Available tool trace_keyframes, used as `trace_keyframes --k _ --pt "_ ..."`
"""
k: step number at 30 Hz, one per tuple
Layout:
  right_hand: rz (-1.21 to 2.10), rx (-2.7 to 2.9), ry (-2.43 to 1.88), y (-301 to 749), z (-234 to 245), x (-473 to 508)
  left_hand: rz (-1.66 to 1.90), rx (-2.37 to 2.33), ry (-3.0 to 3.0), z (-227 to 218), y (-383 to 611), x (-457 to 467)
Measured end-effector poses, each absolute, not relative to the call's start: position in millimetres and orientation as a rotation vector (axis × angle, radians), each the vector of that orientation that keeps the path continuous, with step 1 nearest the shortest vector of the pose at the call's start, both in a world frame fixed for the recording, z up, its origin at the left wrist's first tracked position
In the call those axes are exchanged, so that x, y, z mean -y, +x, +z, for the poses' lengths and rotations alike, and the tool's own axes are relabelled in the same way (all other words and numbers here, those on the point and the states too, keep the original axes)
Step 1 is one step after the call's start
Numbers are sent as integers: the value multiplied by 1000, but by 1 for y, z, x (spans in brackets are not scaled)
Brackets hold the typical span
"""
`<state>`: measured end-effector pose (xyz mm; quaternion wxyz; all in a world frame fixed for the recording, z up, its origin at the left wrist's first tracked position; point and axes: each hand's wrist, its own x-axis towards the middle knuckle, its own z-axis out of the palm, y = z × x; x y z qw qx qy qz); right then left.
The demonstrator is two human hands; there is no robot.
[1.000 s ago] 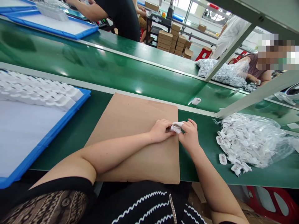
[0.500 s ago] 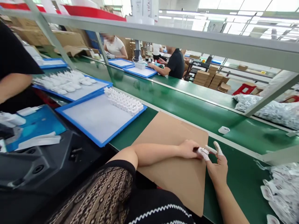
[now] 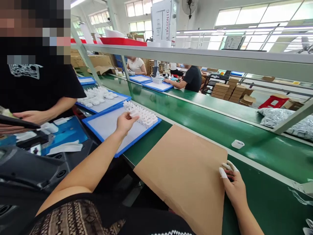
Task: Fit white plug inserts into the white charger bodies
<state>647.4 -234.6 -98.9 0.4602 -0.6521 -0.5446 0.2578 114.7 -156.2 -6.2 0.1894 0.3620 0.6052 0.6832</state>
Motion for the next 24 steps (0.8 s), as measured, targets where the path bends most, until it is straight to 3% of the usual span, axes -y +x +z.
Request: trace_keyframes --k 4,8,15,24 --pt "583 1374 -1630 654 -107 227 1847 -1633 1169 -9 111 168" --pt "551 1413 -1579 651 -110 235 1527 -1682 1424 -18 179 195" --pt "390 1564 -1325 633 -100 254 894 -1052 1920 -52 317 218" --pt "617 1616 -1132 623 -97 264 888 -819 1923 -110 420 188"
